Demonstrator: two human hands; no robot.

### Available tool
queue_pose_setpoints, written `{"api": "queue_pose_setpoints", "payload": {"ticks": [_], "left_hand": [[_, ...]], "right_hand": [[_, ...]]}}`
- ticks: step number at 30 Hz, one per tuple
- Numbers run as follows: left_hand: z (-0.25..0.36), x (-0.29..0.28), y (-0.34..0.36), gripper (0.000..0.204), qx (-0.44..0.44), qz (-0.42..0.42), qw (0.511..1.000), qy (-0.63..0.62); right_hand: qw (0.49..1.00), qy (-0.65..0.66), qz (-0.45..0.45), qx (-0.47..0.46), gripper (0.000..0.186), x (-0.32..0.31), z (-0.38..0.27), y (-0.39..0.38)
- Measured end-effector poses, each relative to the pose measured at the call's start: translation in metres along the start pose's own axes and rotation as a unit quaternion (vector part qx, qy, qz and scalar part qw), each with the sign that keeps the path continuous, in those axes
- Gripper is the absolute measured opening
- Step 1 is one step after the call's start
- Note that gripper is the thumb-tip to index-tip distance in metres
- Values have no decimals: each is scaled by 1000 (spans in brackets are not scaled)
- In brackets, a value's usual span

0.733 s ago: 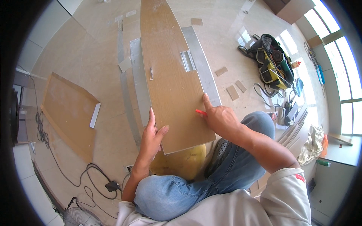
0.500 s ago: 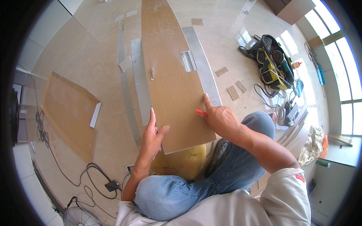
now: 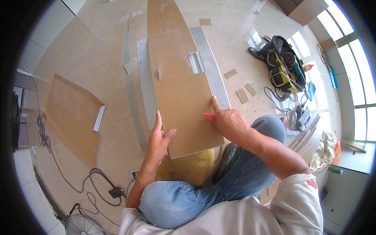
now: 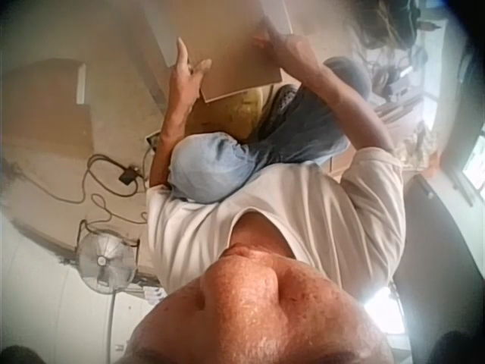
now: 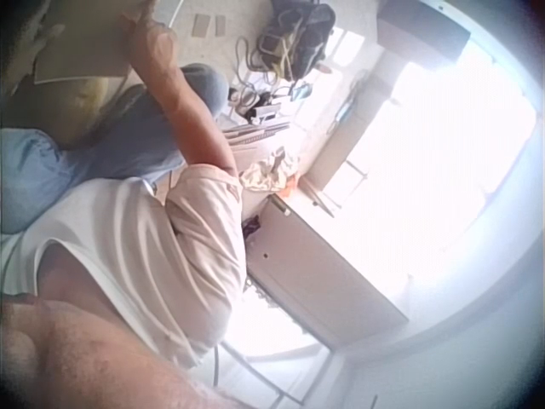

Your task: The person measures a laminate plank, marks it with a pencil, and cuts a notch into it using a table saw. Then, the person carries the plank to a wall and hammers it into place alongside other flooring sections.

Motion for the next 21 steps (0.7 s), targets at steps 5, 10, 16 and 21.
{"api": "queue_pose_setpoints", "payload": {"ticks": [5,10,16,21], "left_hand": [[5,2,-2,85,0,20,999,-30],[-2,-1,-2,86,3,1,1000,0],[1,1,-4,86,-16,-5,1000,-5],[7,5,-7,84,-8,5,999,-50]], "right_hand": [[1000,-6,9,-6,64,1,0,-1],[1000,-9,3,-8,64,-1,-1,-3],[1000,-7,1,-14,64,1,-1,-4],[1000,-1,-24,-4,65,2,0,-5]]}}
Point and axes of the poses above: each hand's wrist, its own y-axis towards the middle knuckle, its own x-axis out of the palm, z = x × y, the point moved 7 cm from there along y, towards the middle knuckle, and after that the axes turned 9 degrees about -y, right-handed, at the moved point
